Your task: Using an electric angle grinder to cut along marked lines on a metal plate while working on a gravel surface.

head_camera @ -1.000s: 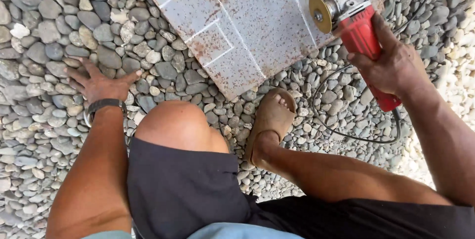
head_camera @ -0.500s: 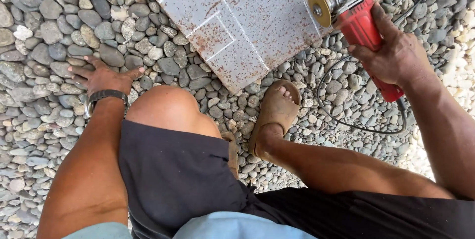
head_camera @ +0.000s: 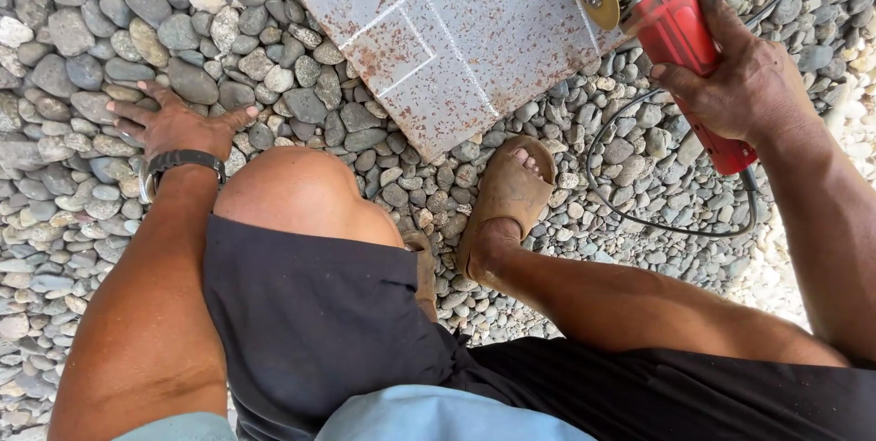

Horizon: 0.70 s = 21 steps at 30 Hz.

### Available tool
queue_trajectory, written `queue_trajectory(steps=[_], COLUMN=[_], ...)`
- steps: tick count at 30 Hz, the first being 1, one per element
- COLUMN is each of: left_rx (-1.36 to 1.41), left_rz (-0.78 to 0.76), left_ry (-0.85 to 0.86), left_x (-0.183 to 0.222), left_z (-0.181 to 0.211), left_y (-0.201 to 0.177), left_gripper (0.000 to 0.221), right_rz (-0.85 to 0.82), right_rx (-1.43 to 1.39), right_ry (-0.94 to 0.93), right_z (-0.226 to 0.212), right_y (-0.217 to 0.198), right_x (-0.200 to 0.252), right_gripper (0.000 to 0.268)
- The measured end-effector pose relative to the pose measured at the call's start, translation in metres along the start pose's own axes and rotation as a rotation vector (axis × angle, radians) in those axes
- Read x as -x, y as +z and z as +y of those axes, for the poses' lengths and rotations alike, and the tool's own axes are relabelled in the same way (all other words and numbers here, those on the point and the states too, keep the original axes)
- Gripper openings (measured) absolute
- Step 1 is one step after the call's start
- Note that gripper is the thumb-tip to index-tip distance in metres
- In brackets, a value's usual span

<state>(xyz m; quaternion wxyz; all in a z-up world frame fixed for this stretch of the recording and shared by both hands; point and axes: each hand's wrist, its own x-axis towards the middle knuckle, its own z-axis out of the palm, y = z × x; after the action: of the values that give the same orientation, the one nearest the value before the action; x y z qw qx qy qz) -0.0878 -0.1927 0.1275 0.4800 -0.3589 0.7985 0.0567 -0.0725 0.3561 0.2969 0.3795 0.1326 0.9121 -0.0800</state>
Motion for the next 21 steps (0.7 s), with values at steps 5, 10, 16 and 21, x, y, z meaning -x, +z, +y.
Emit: queue_trajectory(steps=[5,10,16,21], left_rx=[0.014,-0.013,-0.024,-0.007], left_rz=[0.017,0.024,0.028,0.027], left_ry=[0.024,0.029,0.023,0.032], left_x=[0.003,0.0,0.0,-0.003], left_z=[-0.002,-0.002,-0.004,-0.005], left_y=[0.0,0.002,0.003,0.004], left_gripper=[0.138,0.138,0.139,0.139], right_rz=[-0.009,-0.001,0.018,0.02], right_rx=[0.028,0.063,0.103,0.118], right_ry=[0.047,0.056,0.025,0.088], right_z=[-0.001,0.002,-0.004,-0.016], right_y=[-0.001,0.001,-0.001,-0.006], right_x=[-0.002,-0.003,-0.001,-0.003], right_gripper=[0.091,0.091,0.091,0.092])
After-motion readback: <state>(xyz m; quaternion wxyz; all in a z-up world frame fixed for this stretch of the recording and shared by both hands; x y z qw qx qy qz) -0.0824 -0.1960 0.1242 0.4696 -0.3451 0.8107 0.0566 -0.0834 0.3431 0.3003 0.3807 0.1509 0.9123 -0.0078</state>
